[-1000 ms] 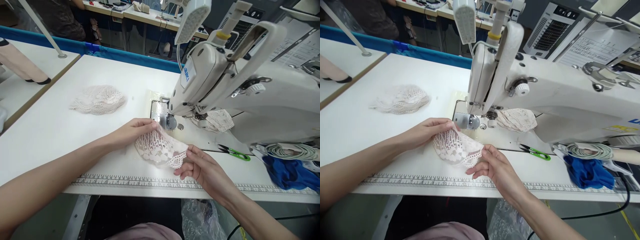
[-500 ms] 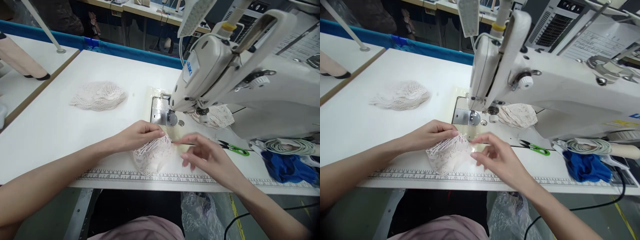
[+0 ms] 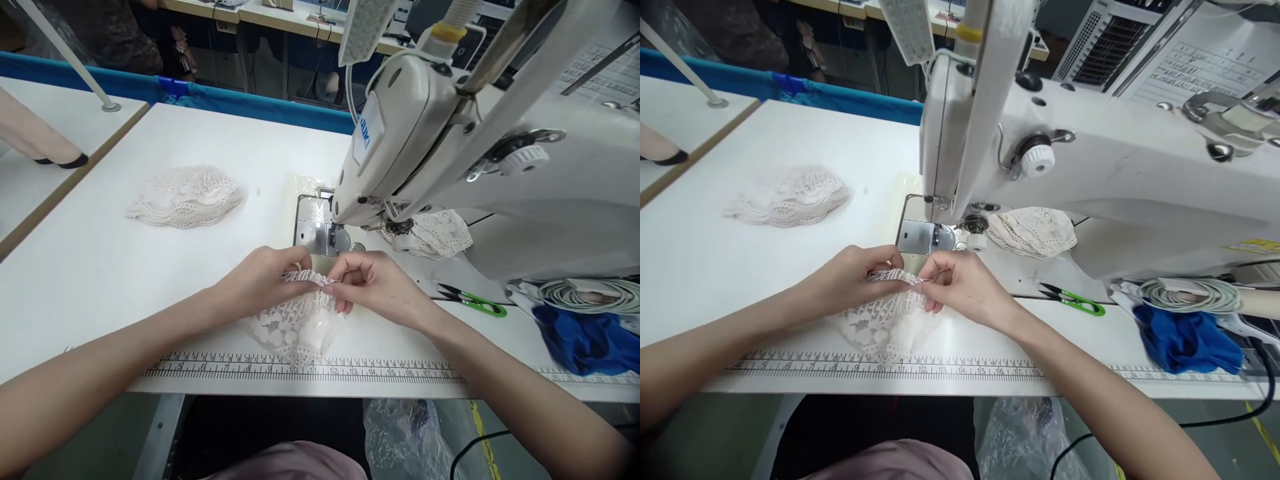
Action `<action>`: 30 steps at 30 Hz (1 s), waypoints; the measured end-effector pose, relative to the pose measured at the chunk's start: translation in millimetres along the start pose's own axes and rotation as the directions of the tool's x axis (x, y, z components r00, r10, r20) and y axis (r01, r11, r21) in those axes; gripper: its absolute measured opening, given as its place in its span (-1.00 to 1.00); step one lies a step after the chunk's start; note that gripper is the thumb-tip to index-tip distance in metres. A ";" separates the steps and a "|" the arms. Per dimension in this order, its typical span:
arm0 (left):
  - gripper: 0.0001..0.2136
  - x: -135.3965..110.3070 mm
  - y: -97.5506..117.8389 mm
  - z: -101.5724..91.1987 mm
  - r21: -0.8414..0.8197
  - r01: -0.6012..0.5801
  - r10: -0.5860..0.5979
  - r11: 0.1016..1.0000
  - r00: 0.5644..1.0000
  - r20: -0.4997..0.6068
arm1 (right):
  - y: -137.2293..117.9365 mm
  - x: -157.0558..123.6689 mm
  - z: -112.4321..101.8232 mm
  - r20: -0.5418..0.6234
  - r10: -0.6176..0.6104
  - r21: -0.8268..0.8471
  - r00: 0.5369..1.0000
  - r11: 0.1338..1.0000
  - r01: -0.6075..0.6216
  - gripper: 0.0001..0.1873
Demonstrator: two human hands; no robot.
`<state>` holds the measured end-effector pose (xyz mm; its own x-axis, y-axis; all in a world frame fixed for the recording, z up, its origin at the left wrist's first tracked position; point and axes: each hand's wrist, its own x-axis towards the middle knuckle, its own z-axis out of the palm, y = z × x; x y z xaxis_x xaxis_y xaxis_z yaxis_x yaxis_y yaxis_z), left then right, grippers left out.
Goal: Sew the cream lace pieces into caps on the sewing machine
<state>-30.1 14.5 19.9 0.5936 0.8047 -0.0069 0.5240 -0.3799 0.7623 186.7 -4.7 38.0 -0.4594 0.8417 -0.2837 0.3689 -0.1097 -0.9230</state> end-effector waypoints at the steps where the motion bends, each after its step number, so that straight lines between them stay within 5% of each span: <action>1: -0.88 -0.1 -0.8 1.8 0.030 -0.037 0.038 0.999 0.998 -0.047 | 2.5 -0.3 0.9 -0.033 -0.052 -0.053 0.998 0.997 0.050 -0.78; 5: -0.88 -1.2 -4.8 6.9 0.164 -0.215 0.244 0.963 0.953 -0.182 | 14.8 -1.7 6.1 -0.175 -0.355 -0.283 0.918 0.912 0.298 -0.97; 9: -0.77 -1.7 -7.2 10.9 0.293 -0.261 0.324 0.920 0.927 -0.192 | 26.8 -4.3 9.2 -0.206 -0.509 -0.395 0.836 0.825 0.405 -0.85; 20: -0.78 0.0 -6.0 15.9 0.374 -0.271 0.365 0.887 0.908 -0.206 | 37.3 -2.8 9.3 -0.141 -0.650 -0.574 0.746 0.668 0.474 -0.87; 30: -0.79 -1.6 -7.0 16.8 0.357 -0.276 0.363 0.892 0.909 -0.205 | 34.0 -1.8 10.4 -0.127 -0.657 -0.580 0.743 0.657 0.481 -0.85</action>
<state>-24.5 8.2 3.7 0.6049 0.6869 0.4027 0.5222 -0.7240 0.4507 191.7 -15.4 4.4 -0.4812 0.7647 0.4285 0.4901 0.6400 -0.5918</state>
